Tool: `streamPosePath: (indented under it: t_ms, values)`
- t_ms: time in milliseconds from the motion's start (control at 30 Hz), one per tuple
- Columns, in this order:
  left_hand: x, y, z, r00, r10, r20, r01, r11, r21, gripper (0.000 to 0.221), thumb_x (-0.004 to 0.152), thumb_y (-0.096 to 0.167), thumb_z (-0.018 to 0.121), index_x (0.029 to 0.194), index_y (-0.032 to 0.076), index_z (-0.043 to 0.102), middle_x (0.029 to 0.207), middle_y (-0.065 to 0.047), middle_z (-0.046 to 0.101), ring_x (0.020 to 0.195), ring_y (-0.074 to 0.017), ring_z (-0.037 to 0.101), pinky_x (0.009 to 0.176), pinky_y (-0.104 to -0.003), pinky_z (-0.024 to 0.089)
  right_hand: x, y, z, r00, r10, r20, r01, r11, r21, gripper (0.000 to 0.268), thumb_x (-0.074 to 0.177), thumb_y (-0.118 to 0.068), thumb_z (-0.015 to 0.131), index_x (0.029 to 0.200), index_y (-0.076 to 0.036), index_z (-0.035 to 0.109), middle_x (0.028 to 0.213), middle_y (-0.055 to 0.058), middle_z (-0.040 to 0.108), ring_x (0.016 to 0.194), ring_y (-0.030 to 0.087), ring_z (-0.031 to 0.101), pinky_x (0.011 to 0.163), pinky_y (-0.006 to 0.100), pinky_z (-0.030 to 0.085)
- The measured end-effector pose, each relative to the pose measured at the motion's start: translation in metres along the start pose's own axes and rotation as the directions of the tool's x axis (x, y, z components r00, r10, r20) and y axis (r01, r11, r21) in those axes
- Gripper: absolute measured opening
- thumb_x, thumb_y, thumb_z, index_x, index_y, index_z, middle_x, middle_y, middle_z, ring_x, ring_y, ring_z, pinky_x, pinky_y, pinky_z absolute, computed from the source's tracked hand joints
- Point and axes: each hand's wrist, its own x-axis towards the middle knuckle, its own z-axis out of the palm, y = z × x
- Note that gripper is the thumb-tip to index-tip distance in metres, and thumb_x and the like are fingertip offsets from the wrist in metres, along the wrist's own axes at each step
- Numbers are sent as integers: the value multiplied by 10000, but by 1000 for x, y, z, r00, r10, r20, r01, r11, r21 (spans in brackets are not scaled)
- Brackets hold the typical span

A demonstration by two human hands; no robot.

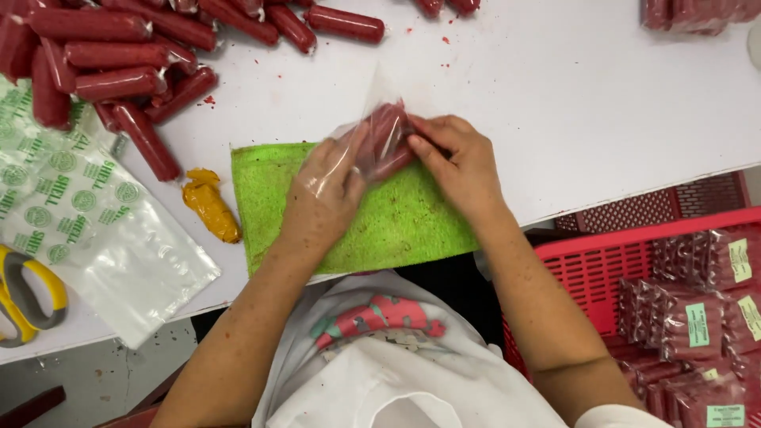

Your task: The person repeatedly packs small red sausages into clear plastic bags, seals them, and places them into a red basket. The process is repeated multiple times throughout the clip.

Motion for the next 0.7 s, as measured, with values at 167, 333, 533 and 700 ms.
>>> streamPosePath:
  t_ms: [167,333,533,700]
  values:
    - [-5,6,-29,980,-11,197,45,985,-169,539,963,382,664,1444,158,568,996,-155,706,725,-214,679,687,-335,598,-23,-16,-1,997,-53,-49,53,999,-11,338,941,-295,763,1234,-128,742,1065,98,716,1032,305,688,897,390,531]
    - [6,19,-37,986,-78,149,56,988,145,280,1018,94,571,1274,37,668,689,-162,669,464,-196,588,469,-289,555,-15,-23,10,914,-396,92,405,869,-283,413,1043,-221,522,1444,-311,557,1563,43,456,1406,294,416,1049,430,366]
    - [16,28,-55,874,-220,433,129,965,230,368,1067,310,488,1315,98,660,940,-233,723,499,-228,650,510,-377,597,-17,-37,-4,855,-240,460,439,807,-395,481,1055,-318,322,1491,-228,505,1657,35,280,1522,357,163,1086,608,306]
    - [-7,-12,-20,998,61,25,-64,983,170,413,1039,306,659,1433,243,553,885,-51,672,593,-151,616,500,-262,581,-6,-39,-14,837,-31,546,292,870,-398,488,1108,-461,215,1590,-439,143,1666,57,-160,1546,294,-142,1281,593,-4]
